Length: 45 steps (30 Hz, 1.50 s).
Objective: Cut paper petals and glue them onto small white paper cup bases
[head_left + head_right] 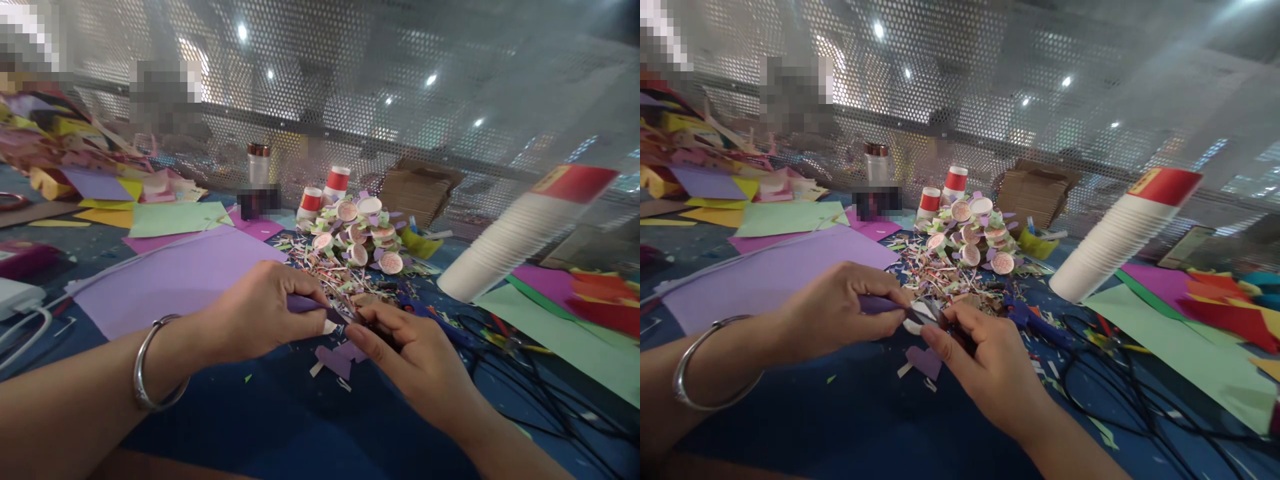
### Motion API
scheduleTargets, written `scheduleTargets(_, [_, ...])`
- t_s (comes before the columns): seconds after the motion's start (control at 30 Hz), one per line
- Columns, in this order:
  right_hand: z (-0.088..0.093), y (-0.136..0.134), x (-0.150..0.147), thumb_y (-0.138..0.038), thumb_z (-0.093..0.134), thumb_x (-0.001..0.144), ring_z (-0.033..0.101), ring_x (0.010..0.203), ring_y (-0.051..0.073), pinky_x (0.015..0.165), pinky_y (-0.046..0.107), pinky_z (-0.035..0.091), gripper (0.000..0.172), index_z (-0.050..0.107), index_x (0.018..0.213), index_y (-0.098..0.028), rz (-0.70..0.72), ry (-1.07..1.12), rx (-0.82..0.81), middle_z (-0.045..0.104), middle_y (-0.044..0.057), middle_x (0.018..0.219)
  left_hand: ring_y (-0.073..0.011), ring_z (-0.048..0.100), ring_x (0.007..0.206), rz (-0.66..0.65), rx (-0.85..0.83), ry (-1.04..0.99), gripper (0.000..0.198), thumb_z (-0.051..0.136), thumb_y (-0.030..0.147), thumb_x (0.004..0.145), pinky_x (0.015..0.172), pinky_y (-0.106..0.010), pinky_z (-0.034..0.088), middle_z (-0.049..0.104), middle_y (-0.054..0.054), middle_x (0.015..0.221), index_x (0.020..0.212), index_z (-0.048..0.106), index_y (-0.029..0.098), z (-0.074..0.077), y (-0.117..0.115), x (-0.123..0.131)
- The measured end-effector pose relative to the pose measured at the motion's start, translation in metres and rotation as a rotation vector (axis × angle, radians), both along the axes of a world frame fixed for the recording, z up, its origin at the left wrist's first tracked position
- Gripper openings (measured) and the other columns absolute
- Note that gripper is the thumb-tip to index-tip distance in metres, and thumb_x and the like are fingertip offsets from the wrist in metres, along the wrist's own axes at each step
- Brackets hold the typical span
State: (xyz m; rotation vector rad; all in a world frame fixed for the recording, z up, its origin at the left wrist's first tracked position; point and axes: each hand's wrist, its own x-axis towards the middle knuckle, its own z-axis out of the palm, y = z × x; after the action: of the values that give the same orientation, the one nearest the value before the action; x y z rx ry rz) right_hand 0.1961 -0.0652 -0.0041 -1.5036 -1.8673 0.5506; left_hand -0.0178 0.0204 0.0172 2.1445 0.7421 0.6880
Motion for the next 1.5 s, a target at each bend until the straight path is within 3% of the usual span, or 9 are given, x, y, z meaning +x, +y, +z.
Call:
scheduleTargets(0.17, [0.001, 0.000, -0.002, -0.057, 0.055, 0.097, 0.042, 0.057, 0.012, 0.053, 0.027, 0.033, 0.039, 0.060, 0.081, -0.022, 0.009, 0.021, -0.014, 0.045, -0.005, 0.066, -0.0104, 0.062, 0.067, -0.014, 0.021, -0.019, 0.016, 0.063, 0.020, 0.080, 0.062, -0.021, 0.045, 0.074, 0.003, 0.074, 0.083, 0.078, 0.018, 0.001, 0.000, -0.001])
scheduleTargets(0.73, [0.004, -0.003, -0.003, -0.051, 0.051, 0.101, 0.047, 0.061, 0.013, 0.056, 0.027, 0.036, 0.043, 0.059, 0.072, -0.021, 0.005, 0.016, 0.025, 0.051, -0.002, 0.065, -0.0117, 0.060, 0.068, -0.007, -0.046, 0.007, 0.017, 0.063, 0.021, 0.080, 0.062, -0.022, 0.044, 0.072, 0.001, 0.073, 0.084, 0.079, 0.018, 0.004, -0.001, 0.001])
scheduleTargets(0.8, [0.004, -0.002, -0.003, -0.053, 0.053, 0.099, 0.044, 0.060, 0.013, 0.054, 0.027, 0.034, 0.042, 0.061, 0.074, -0.021, -0.024, 0.100, 0.018, 0.049, -0.002, 0.065, -0.0099, 0.056, 0.060, 0.011, -0.133, -0.009, 0.016, 0.064, 0.023, 0.082, 0.054, -0.021, 0.040, 0.069, 0.002, 0.067, 0.084, 0.079, 0.018, 0.002, 0.000, 0.002])
scheduleTargets(0.9, [0.002, 0.002, -0.002, -0.059, 0.059, 0.095, 0.029, 0.052, 0.010, 0.047, 0.026, 0.024, 0.042, 0.061, 0.078, -0.021, -0.085, 0.337, -0.060, 0.036, -0.007, 0.059, -0.0080, 0.051, 0.053, 0.049, -0.315, -0.036, 0.017, 0.067, 0.030, 0.084, 0.048, -0.020, 0.035, 0.066, 0.002, 0.061, 0.081, 0.076, 0.016, 0.001, 0.001, 0.004])
scheduleTargets(1.07, [-0.006, 0.008, -0.003, -0.064, 0.064, 0.090, 0.015, 0.047, 0.008, 0.045, 0.027, 0.014, 0.045, 0.059, 0.079, -0.020, -0.087, 0.696, -0.125, 0.021, -0.012, 0.053, -0.0066, 0.059, 0.060, 0.014, -0.543, -0.218, 0.016, 0.071, 0.026, 0.085, 0.059, -0.017, 0.045, 0.071, 0.000, 0.066, 0.075, 0.071, 0.014, -0.002, -0.002, 0.011])
scheduleTargets(1.27, [-0.006, 0.008, -0.007, -0.053, 0.073, 0.087, 0.018, 0.049, 0.007, 0.042, 0.024, 0.015, 0.035, 0.063, 0.086, -0.019, -0.052, 0.711, -0.112, 0.033, -0.009, 0.059, -0.0089, 0.065, 0.063, -0.078, -0.672, -0.311, 0.020, 0.077, 0.030, 0.083, 0.063, -0.020, 0.049, 0.074, -0.002, 0.069, 0.077, 0.067, 0.013, -0.007, -0.007, 0.015])
scheduleTargets(1.5, [-0.007, 0.008, -0.007, -0.045, 0.074, 0.088, 0.026, 0.052, 0.007, 0.042, 0.022, 0.020, 0.026, 0.066, 0.087, -0.019, -0.056, 0.652, -0.084, 0.046, -0.005, 0.070, -0.0086, 0.063, 0.065, -0.118, -0.603, -0.258, 0.017, 0.068, 0.028, 0.091, 0.065, -0.021, 0.049, 0.071, -0.001, 0.071, 0.080, 0.065, 0.014, -0.014, -0.009, 0.016])
